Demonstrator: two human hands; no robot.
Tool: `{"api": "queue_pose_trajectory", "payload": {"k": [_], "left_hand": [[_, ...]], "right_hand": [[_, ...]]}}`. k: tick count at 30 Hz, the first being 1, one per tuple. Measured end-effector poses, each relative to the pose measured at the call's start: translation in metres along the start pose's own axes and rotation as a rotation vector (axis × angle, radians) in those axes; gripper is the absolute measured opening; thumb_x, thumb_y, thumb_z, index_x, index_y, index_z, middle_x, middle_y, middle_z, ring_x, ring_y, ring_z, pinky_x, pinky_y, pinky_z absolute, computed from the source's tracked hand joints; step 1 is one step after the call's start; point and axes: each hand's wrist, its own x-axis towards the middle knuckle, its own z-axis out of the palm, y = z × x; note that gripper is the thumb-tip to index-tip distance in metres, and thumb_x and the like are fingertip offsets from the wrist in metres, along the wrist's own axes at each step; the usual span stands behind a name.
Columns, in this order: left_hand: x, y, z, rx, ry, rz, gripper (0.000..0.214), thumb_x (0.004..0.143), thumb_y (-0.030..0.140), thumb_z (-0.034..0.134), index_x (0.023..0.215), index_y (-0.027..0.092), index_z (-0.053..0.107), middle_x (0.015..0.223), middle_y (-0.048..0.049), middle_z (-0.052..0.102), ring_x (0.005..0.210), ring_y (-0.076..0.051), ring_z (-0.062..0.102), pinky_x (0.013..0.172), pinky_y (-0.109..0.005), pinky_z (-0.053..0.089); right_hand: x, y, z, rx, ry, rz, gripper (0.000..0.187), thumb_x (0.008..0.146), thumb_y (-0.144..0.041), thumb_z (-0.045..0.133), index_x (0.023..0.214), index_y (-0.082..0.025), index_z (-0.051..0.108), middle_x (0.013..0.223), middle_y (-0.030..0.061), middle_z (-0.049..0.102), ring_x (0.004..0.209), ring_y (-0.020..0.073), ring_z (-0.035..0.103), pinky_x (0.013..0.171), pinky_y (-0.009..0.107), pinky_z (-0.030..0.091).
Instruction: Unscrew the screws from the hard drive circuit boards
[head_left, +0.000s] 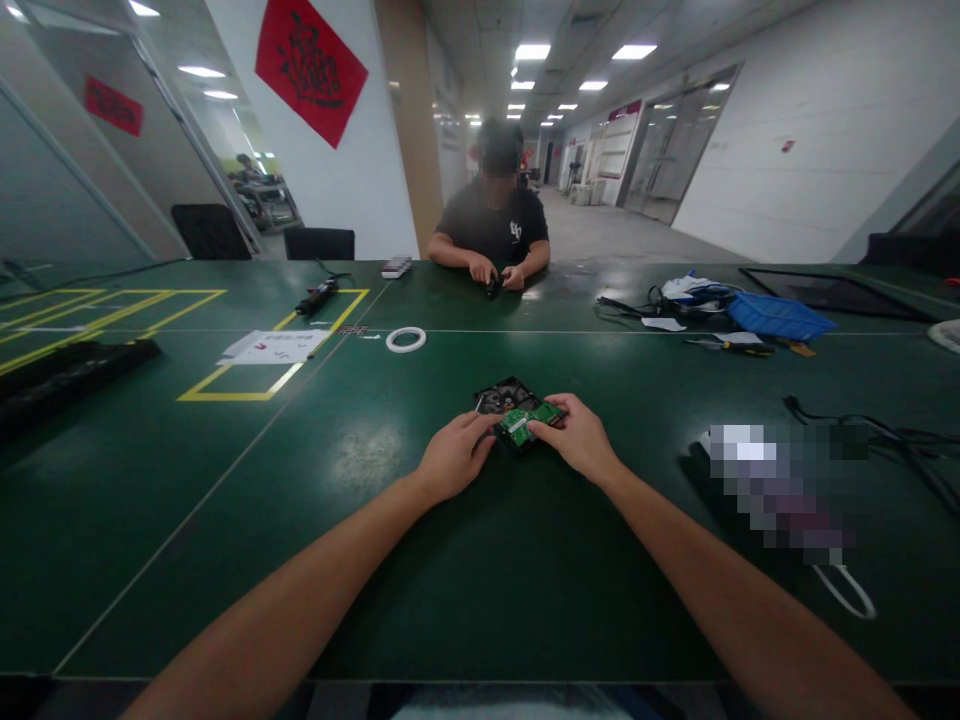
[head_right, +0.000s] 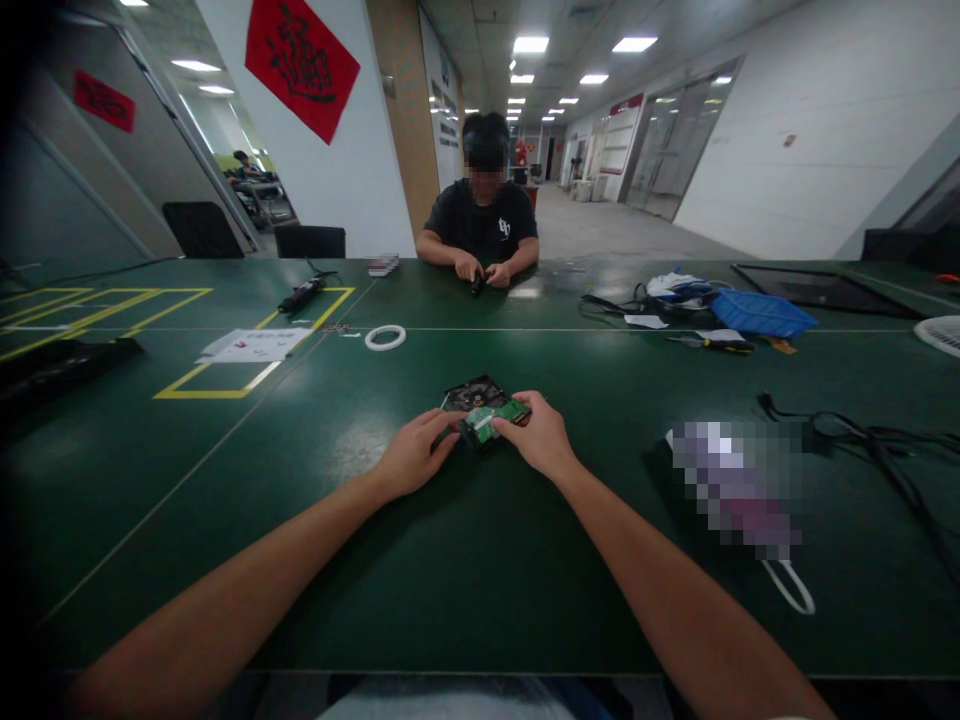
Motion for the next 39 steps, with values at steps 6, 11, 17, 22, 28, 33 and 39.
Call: {"api": "queue_pose_trajectory", "payload": {"k": [6, 11, 17, 22, 28, 33, 39], "left_hand": [[0.0003, 0.0015, 0.0023, -0.005, -0.008, 0.004, 0.043, 0.098, 0.02, 0.048, 0.14, 0.027, 0.054, 0.115, -0.0064, 0.066, 0.107, -0.025, 0.062, 0.096, -0.041, 0.052], [0.0009, 0.0001, 0.003, 0.001, -0.027, -0.021, 0.043, 0.098, 0.021, 0.049, 0.141, 0.026, 0.054, 0.112, -0.0072, 0.066, 0.105, -0.026, 0.063, 0.094, -0.041, 0.053], [0.0004, -0.0008, 0.0044, 0.017, -0.025, -0.008, 0.04, 0.101, 0.022, 0.045, 0.139, 0.026, 0.056, 0.119, -0.0081, 0.065, 0.108, -0.025, 0.063, 0.095, -0.04, 0.052], [-0.0001, -0.0003, 0.0037, 0.011, -0.017, 0.007, 0.039, 0.102, 0.03, 0.05, 0.14, 0.026, 0.056, 0.115, -0.007, 0.066, 0.104, -0.024, 0.063, 0.091, -0.039, 0.053], [-0.0005, -0.0003, 0.0034, 0.013, -0.012, 0.03, 0.042, 0.102, 0.025, 0.049, 0.143, 0.026, 0.053, 0.119, -0.0074, 0.066, 0.107, -0.024, 0.063, 0.092, -0.039, 0.053], [-0.0004, -0.0022, 0.0042, 0.014, -0.014, 0.061, 0.041, 0.102, 0.024, 0.047, 0.142, 0.026, 0.055, 0.12, -0.0078, 0.065, 0.107, -0.023, 0.064, 0.093, -0.038, 0.053], [-0.0006, -0.0036, 0.0056, 0.051, -0.04, 0.079, 0.039, 0.102, 0.021, 0.046, 0.138, 0.025, 0.06, 0.117, -0.0079, 0.066, 0.106, -0.023, 0.064, 0.092, -0.038, 0.054]], "right_hand": [[0.0011, 0.0062, 0.0048, 0.14, -0.014, 0.084, 0.057, 0.072, -0.048, 0.083, 0.12, -0.023, 0.063, 0.115, 0.0109, 0.068, 0.082, 0.0206, 0.068, 0.064, 0.033, 0.058], [0.0015, 0.0044, 0.0064, 0.23, -0.047, 0.118, 0.055, 0.076, -0.045, 0.081, 0.122, -0.023, 0.059, 0.123, 0.0119, 0.064, 0.076, 0.0179, 0.067, 0.057, 0.032, 0.058], [0.0, 0.0014, 0.0076, 0.343, -0.083, 0.111, 0.05, 0.08, -0.037, 0.077, 0.122, -0.023, 0.054, 0.12, 0.0087, 0.063, 0.071, 0.0135, 0.065, 0.053, 0.027, 0.054], [-0.0014, -0.0009, 0.0061, 0.452, -0.116, 0.103, 0.045, 0.083, -0.031, 0.074, 0.12, -0.02, 0.051, 0.115, 0.0082, 0.062, 0.068, 0.0104, 0.064, 0.054, 0.024, 0.053], [-0.0034, -0.0025, 0.0071, 0.346, -0.156, 0.105, 0.041, 0.087, -0.027, 0.071, 0.122, -0.021, 0.052, 0.118, 0.0096, 0.063, 0.065, 0.0105, 0.065, 0.054, 0.026, 0.055], [-0.004, -0.0013, 0.006, 0.288, -0.111, 0.109, 0.038, 0.089, -0.025, 0.068, 0.123, -0.02, 0.053, 0.116, 0.0105, 0.065, 0.066, 0.0112, 0.066, 0.054, 0.026, 0.056], [-0.0027, 0.0002, 0.0065, 0.104, -0.072, 0.065, 0.042, 0.089, -0.033, 0.069, 0.127, -0.019, 0.057, 0.114, 0.012, 0.066, 0.067, 0.0128, 0.066, 0.06, 0.029, 0.057]]}}
